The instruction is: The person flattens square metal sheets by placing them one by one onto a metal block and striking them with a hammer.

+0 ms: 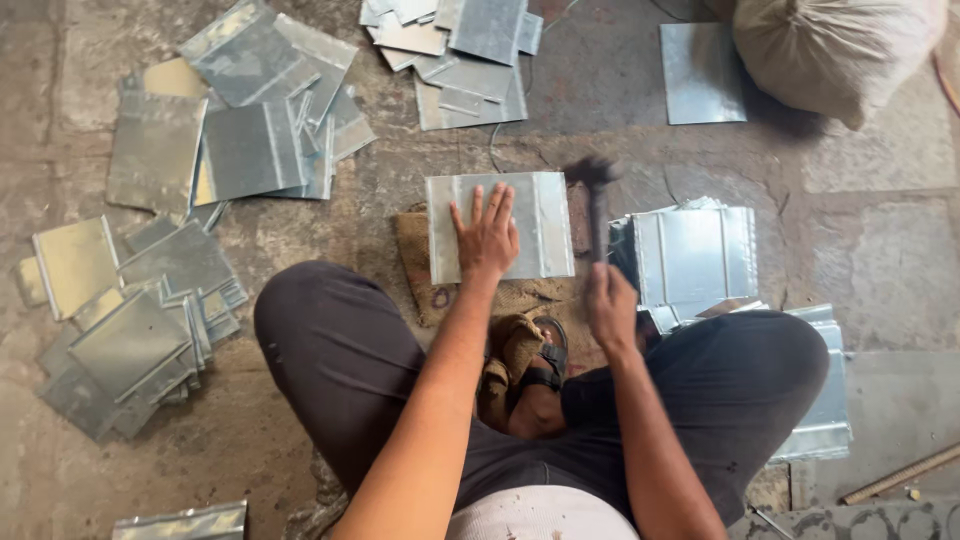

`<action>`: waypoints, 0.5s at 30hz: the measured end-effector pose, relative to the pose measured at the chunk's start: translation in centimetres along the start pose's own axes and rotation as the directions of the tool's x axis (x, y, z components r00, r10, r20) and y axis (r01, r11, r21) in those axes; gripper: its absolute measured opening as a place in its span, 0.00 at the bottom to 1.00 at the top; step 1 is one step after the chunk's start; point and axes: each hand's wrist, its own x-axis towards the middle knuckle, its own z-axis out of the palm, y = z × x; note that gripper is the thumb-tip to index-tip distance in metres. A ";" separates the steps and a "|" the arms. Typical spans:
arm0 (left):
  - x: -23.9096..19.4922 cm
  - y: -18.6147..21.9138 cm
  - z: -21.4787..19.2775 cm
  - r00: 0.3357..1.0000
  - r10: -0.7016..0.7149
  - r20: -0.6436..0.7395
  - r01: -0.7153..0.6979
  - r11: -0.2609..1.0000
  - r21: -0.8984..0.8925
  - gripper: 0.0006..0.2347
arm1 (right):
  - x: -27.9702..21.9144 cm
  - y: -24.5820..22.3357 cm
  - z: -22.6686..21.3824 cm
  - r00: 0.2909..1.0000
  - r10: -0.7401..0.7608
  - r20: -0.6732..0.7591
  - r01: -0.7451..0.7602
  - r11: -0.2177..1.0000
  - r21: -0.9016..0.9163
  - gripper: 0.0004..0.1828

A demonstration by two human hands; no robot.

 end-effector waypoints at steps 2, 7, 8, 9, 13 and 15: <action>0.3 -0.8 0.4 1.000 -0.010 -0.007 0.010 1.000 0.011 0.25 | 0.1 -3.7 -2.6 0.997 0.078 0.004 -0.075 0.943 0.325 0.20; 0.6 -0.5 0.8 1.000 -0.016 0.011 0.016 1.000 0.027 0.24 | -1.8 -11.5 -5.9 0.911 -0.349 -0.219 0.412 0.780 0.471 0.27; 0.7 -0.4 0.7 1.000 -0.015 0.014 0.015 0.999 0.028 0.24 | -2.0 -11.9 -6.0 0.847 -0.440 -0.298 0.531 0.697 0.482 0.29; 0.8 -0.4 0.6 1.000 -0.015 0.017 0.014 0.999 0.029 0.24 | -1.9 -11.8 -5.8 0.819 -0.460 -0.343 0.574 0.651 0.496 0.28; -0.2 0.0 1.0 1.000 -0.022 -0.011 0.022 1.000 0.000 0.25 | 0.3 -5.7 -3.1 0.689 -0.563 -0.456 0.719 0.607 0.339 0.31; 0.1 -0.1 0.5 0.998 -0.015 -0.069 0.015 1.000 -0.001 0.26 | 1.9 -1.7 -0.1 0.704 -0.607 -0.368 0.705 0.660 0.261 0.26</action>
